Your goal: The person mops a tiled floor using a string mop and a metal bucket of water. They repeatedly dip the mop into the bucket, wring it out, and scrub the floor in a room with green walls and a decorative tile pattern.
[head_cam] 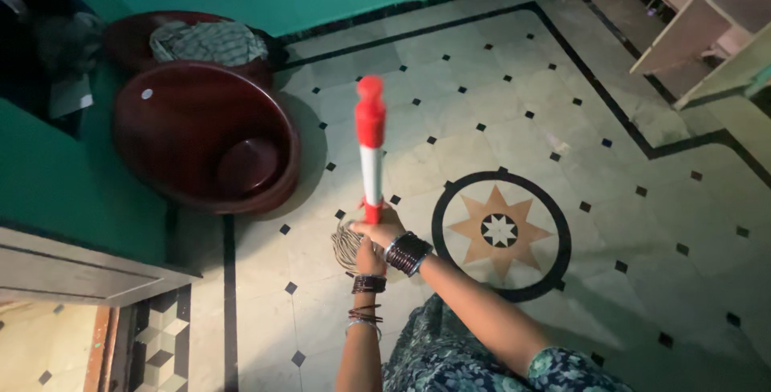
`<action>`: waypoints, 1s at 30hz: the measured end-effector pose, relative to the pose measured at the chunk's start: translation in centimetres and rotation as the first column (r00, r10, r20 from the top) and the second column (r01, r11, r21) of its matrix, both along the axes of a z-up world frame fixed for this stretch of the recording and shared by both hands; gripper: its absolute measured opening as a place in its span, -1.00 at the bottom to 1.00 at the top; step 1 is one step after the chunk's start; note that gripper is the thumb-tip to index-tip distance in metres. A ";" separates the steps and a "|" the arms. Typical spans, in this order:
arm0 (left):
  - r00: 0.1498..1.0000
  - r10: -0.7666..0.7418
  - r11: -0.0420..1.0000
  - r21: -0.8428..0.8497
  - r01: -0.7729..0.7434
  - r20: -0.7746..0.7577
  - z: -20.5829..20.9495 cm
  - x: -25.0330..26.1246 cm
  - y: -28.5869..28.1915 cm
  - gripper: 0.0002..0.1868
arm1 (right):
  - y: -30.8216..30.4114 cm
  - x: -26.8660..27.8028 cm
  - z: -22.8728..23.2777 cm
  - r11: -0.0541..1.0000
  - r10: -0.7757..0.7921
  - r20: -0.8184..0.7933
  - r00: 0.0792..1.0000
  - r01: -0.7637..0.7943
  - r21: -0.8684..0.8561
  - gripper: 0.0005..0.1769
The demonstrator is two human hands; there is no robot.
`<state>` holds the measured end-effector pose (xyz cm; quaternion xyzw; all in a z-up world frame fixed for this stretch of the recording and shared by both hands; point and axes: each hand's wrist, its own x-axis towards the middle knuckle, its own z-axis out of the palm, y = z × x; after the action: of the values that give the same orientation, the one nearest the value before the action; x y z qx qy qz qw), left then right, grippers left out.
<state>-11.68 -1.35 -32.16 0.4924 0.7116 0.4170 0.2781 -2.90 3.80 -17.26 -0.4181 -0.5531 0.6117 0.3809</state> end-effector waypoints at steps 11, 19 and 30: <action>0.975 0.222 0.972 0.074 -0.221 -0.005 9.5 -4.2 -1.0 -0.63 | 0.5 -0.2 -9.8 0.968 0.250 -0.290 0.924 -0.248 0.043 -0.28; 0.890 0.403 0.906 0.226 -0.357 -0.211 17.8 -6.2 0.6 -0.53 | 0.1 -3.8 -14.2 0.905 0.416 0.098 0.904 -0.422 0.059 -0.14; 0.907 0.418 0.890 0.221 -0.399 -0.044 29.3 -13.5 -1.9 -0.67 | -2.4 -17.0 -14.6 0.991 0.127 0.024 0.992 -0.125 -0.050 -0.55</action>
<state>-25.21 -3.21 -2.91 0.3763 0.7638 0.5150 0.0989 -19.86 1.41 -31.82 -0.3998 -0.5686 0.6420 0.3236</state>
